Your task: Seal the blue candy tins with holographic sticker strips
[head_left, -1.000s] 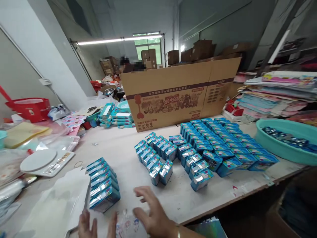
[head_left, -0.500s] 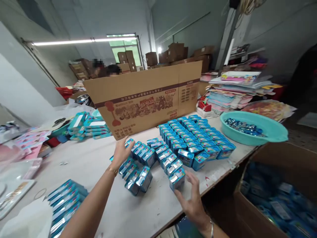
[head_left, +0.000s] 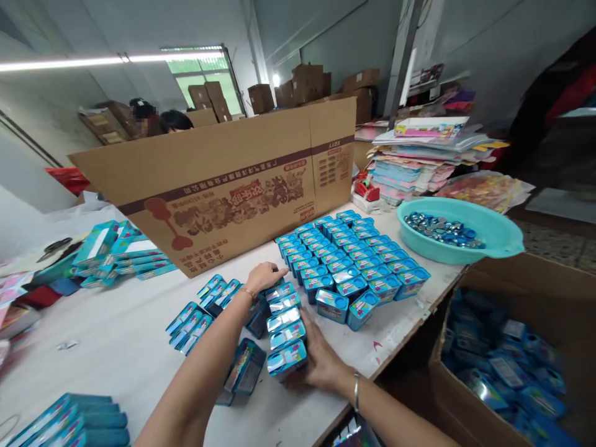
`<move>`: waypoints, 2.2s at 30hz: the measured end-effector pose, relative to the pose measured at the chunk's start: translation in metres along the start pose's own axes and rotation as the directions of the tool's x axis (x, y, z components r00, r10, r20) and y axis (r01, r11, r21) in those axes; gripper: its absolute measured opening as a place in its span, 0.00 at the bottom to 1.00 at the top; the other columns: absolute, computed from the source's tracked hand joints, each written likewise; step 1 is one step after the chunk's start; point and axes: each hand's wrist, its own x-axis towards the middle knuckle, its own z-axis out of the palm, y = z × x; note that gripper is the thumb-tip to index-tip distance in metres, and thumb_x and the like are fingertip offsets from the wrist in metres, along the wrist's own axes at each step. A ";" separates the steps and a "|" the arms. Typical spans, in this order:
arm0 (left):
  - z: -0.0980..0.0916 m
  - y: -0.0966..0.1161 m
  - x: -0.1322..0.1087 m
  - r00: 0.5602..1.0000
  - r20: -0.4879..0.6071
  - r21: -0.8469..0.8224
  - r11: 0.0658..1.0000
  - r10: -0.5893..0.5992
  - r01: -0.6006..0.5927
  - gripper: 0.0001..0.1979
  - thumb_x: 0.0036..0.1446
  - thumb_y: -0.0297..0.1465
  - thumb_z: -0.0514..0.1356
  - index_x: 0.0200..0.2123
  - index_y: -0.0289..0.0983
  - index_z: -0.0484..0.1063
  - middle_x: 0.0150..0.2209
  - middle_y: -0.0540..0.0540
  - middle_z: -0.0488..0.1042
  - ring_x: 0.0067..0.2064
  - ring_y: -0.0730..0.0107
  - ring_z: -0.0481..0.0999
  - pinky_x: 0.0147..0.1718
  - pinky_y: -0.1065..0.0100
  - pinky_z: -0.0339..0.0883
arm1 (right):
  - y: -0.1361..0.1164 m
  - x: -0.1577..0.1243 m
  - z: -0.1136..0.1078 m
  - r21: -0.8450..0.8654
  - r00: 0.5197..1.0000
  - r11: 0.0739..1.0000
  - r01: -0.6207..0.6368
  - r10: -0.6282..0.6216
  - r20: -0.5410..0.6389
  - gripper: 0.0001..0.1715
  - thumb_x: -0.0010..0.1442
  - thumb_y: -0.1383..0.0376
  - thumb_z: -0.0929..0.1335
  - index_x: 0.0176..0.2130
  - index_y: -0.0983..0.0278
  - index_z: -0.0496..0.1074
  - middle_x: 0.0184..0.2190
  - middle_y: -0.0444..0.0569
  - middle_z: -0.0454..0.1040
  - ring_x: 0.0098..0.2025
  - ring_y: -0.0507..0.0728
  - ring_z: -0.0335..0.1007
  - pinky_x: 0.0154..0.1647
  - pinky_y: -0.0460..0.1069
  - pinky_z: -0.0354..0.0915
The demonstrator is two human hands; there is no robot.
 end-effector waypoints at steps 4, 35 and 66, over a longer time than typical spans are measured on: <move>-0.003 -0.011 -0.003 1.000 0.018 0.006 1.000 0.004 -0.004 0.22 0.57 0.44 0.53 0.39 0.36 0.81 0.40 0.39 0.82 0.43 0.56 0.79 0.38 0.67 0.67 | -0.012 0.001 0.040 -0.049 0.998 0.997 0.057 -0.055 0.038 0.92 0.34 0.46 0.82 0.72 0.64 0.22 0.73 0.71 0.29 0.73 0.78 0.34 0.68 0.71 0.50; 0.051 0.080 -0.095 0.879 -0.349 -0.744 0.666 -0.324 -0.050 0.28 0.65 0.34 0.53 0.65 0.33 0.52 0.61 0.30 0.67 0.61 0.56 0.71 0.54 0.57 0.71 | -0.058 0.080 -0.165 -0.498 0.973 0.840 0.216 -0.230 0.035 0.28 0.68 0.56 0.62 0.62 0.65 0.68 0.62 0.59 0.68 0.64 0.67 0.60 0.65 0.63 0.53; 0.172 0.129 -0.093 0.815 -0.411 -0.821 0.555 -0.408 -0.136 0.42 0.59 0.34 0.60 0.71 0.34 0.44 0.69 0.31 0.56 0.70 0.49 0.55 0.67 0.48 0.54 | -0.016 0.287 -0.101 -0.818 0.901 0.488 0.305 0.131 0.414 0.42 0.69 0.41 0.52 0.65 0.67 0.61 0.56 0.65 0.73 0.61 0.69 0.65 0.68 0.66 0.30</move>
